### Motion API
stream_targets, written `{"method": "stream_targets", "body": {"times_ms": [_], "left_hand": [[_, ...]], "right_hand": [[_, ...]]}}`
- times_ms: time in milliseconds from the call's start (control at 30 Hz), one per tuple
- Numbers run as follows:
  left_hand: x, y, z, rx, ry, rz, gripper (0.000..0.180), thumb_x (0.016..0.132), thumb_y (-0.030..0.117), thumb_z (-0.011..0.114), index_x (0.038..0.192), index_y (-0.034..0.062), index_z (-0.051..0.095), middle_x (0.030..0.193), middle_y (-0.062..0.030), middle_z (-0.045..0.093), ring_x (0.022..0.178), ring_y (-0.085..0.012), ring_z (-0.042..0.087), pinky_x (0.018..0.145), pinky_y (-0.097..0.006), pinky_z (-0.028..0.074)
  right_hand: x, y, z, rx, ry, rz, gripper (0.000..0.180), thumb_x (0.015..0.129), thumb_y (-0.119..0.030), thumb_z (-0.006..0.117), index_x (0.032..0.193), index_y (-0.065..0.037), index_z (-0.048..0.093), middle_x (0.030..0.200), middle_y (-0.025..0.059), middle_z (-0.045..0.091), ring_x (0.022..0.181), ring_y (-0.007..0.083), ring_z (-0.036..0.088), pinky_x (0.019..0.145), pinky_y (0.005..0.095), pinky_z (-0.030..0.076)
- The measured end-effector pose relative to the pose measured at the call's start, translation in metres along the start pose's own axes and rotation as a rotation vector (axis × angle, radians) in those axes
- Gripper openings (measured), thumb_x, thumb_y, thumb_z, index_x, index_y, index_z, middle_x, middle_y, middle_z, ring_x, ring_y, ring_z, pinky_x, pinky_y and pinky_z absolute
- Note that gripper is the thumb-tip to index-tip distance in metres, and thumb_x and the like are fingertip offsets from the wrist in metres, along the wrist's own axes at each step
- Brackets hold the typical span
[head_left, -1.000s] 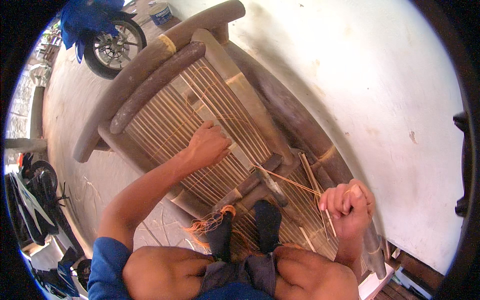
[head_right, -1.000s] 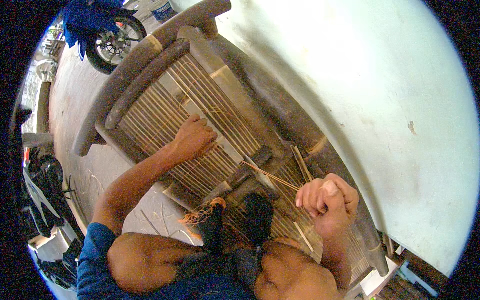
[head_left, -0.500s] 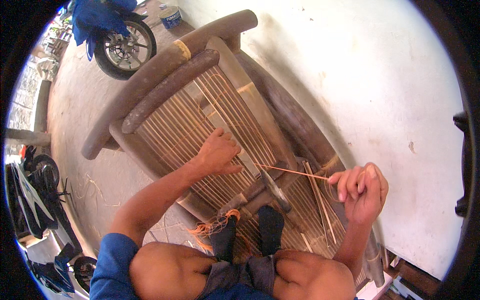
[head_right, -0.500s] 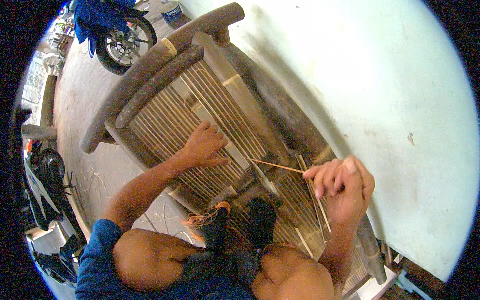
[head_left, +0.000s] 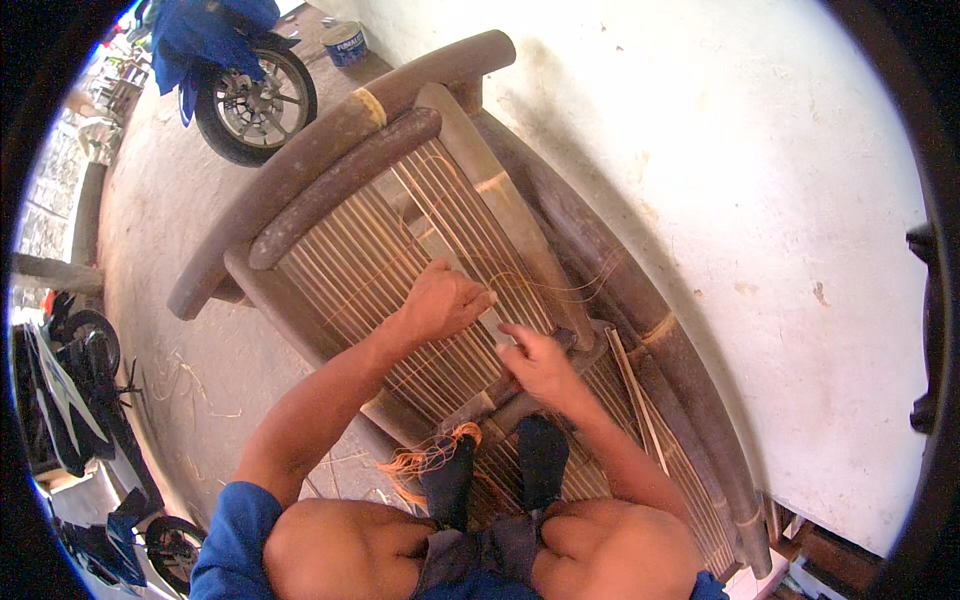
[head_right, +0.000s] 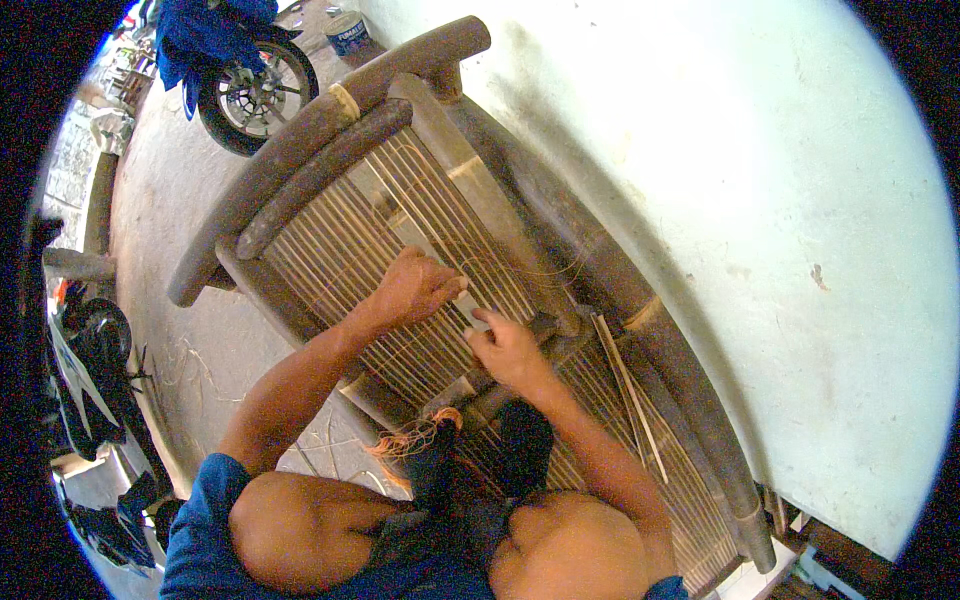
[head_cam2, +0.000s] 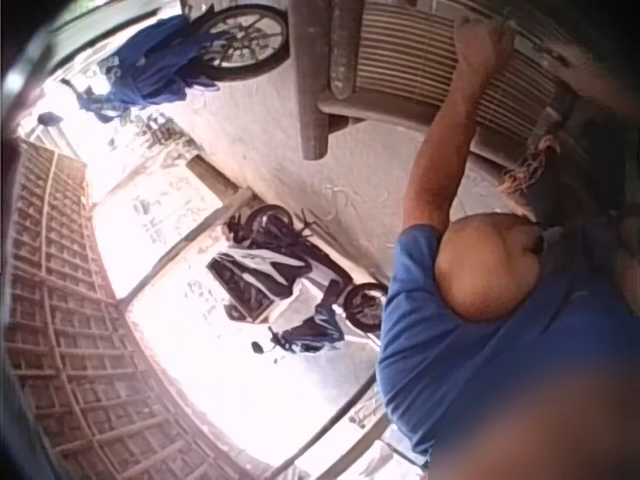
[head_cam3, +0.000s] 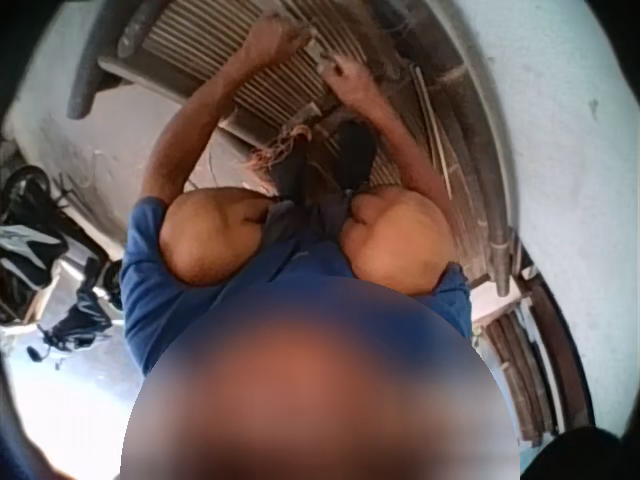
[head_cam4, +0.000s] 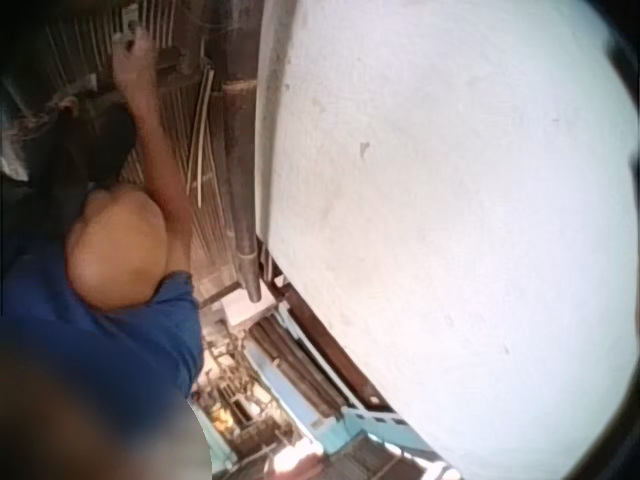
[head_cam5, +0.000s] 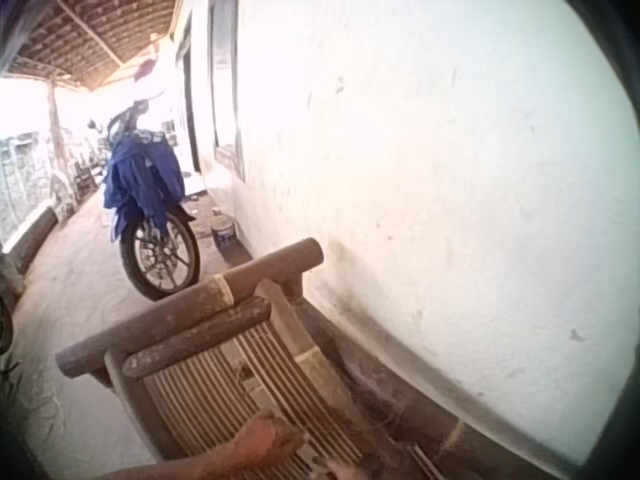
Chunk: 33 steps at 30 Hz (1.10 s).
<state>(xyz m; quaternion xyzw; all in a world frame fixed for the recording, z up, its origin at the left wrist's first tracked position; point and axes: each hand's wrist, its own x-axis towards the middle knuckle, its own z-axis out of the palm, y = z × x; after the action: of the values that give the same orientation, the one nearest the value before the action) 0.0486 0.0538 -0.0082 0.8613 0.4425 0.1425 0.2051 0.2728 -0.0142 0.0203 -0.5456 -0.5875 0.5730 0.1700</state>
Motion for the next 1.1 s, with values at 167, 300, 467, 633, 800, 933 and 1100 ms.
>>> {"method": "stream_targets", "body": {"times_ms": [167, 300, 467, 633, 800, 933, 1100], "left_hand": [[0.003, -0.003, -0.007, -0.134, -0.127, -0.052, 0.043, 0.101, 0.040, 0.059, 0.076, 0.0096, 0.075, 0.068, -0.0123, 0.067, 0.071, -0.0299, 0.065, 0.084, -0.045, 0.042], [0.006, 0.005, 0.002, 0.355, -0.220, -0.028, 0.054, 0.106, 0.050, 0.047, 0.080, 0.0142, 0.078, 0.078, -0.0096, 0.073, 0.083, -0.0318, 0.066, 0.088, -0.046, 0.041], [0.006, 0.019, 0.005, 0.472, -0.291, -0.073, 0.059, 0.108, 0.052, 0.042, 0.080, 0.0151, 0.079, 0.081, -0.0061, 0.075, 0.093, -0.0292, 0.067, 0.088, -0.048, 0.039], [0.010, 0.024, 0.000, 0.481, -0.358, -0.099, 0.051, 0.107, 0.051, 0.044, 0.086, 0.0196, 0.079, 0.081, -0.0049, 0.076, 0.094, -0.0272, 0.067, 0.085, -0.048, 0.037], [0.006, 0.016, -0.002, 0.464, -0.357, 0.006, 0.035, 0.100, 0.043, 0.053, 0.085, 0.0224, 0.077, 0.081, -0.0036, 0.074, 0.092, -0.0253, 0.067, 0.082, -0.047, 0.037], [0.004, 0.005, 0.002, 0.357, -0.323, 0.002, 0.030, 0.094, 0.043, 0.061, 0.082, 0.0182, 0.075, 0.080, -0.0056, 0.072, 0.089, -0.0262, 0.066, 0.084, -0.047, 0.039], [-0.001, 0.000, 0.004, 0.248, -0.154, 0.047, 0.031, 0.089, 0.044, 0.068, 0.080, 0.0146, 0.075, 0.079, -0.0079, 0.071, 0.087, -0.0274, 0.066, 0.086, -0.046, 0.040]], "right_hand": [[0.030, 0.027, 0.040, 0.746, -0.137, 0.246, 0.038, 0.108, -0.028, 0.059, 0.138, -0.006, 0.052, 0.072, 0.0013, 0.064, 0.055, 0.0130, 0.058, 0.053, 0.0284, 0.046], [0.044, 0.024, 0.059, 1.138, -0.082, 0.273, 0.018, 0.110, -0.031, 0.055, 0.107, -0.013, 0.056, 0.068, -0.0009, 0.059, 0.053, 0.0130, 0.055, 0.051, 0.0298, 0.044], [0.056, 0.024, 0.079, 1.331, -0.005, 0.296, 0.029, 0.112, -0.035, 0.048, 0.090, -0.016, 0.055, 0.062, -0.0037, 0.050, 0.050, 0.0104, 0.049, 0.052, 0.0303, 0.040], [0.066, 0.034, 0.075, 1.595, -0.138, 0.317, 0.037, 0.112, -0.034, 0.047, 0.079, -0.018, 0.054, 0.062, -0.0048, 0.049, 0.050, 0.0084, 0.047, 0.053, 0.0294, 0.039], [0.068, 0.043, 0.065, 1.424, -0.210, 0.402, 0.037, 0.111, -0.039, 0.048, 0.082, -0.017, 0.056, 0.058, -0.0055, 0.049, 0.047, 0.0088, 0.048, 0.050, 0.0306, 0.041], [0.053, 0.048, 0.047, 0.384, -0.153, 0.305, 0.034, 0.106, -0.043, 0.055, 0.091, -0.013, 0.061, 0.065, 0.0060, 0.065, 0.053, 0.0223, 0.062, 0.049, 0.0440, 0.048], [0.014, 0.026, 0.004, -0.756, 0.198, -0.152, 0.037, 0.103, -0.043, 0.059, 0.097, -0.007, 0.065, 0.069, 0.0205, 0.069, 0.070, 0.0448, 0.071, 0.062, 0.0576, 0.055]]}}
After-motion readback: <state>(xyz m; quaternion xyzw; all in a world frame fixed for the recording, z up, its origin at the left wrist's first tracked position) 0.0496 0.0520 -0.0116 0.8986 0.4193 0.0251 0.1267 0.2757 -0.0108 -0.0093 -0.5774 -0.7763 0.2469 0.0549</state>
